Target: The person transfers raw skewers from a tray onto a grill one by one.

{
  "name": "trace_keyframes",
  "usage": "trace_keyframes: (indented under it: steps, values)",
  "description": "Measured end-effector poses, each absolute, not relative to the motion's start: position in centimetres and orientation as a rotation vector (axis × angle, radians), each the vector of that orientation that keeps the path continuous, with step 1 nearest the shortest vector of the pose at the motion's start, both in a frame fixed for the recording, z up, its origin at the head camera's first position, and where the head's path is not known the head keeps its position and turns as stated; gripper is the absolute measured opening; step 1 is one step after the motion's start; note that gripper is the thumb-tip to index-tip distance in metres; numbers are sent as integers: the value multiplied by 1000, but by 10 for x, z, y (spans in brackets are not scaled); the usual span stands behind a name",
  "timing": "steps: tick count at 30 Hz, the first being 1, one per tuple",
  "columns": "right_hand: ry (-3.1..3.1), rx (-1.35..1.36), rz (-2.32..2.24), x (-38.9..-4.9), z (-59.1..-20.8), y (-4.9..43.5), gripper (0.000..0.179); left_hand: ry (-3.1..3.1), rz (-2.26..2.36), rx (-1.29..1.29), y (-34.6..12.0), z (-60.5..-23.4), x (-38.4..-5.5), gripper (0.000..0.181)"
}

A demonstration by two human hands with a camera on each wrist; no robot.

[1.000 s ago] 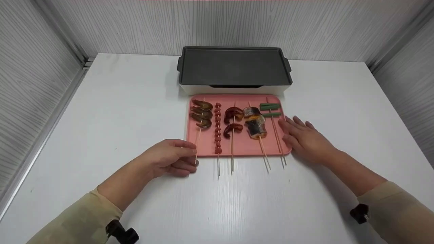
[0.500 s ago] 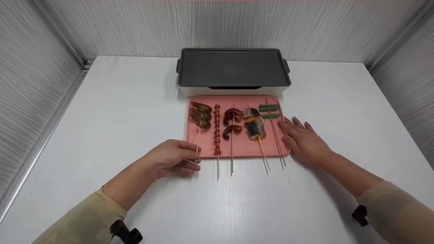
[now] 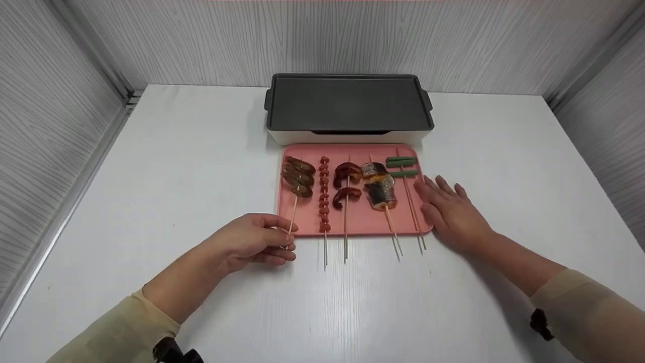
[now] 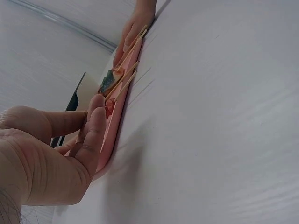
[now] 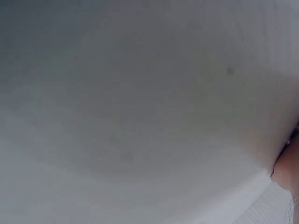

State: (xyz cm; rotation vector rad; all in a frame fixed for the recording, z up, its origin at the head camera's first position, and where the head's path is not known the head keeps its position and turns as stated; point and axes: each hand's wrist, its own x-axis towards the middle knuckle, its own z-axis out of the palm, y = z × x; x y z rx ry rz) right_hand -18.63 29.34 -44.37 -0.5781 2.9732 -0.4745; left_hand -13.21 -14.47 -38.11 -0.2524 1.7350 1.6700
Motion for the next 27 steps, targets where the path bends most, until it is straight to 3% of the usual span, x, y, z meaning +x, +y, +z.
trace_keyframes:
  steps: [16,27]
  values:
    - [2990,-577,-478,-185,-449,292,61,1788,1598,-118,-154,-357,-110,34]
    - [3002,-585,-516,-185,-449,295,61,1832,1656,-34,-152,-336,-133,40]
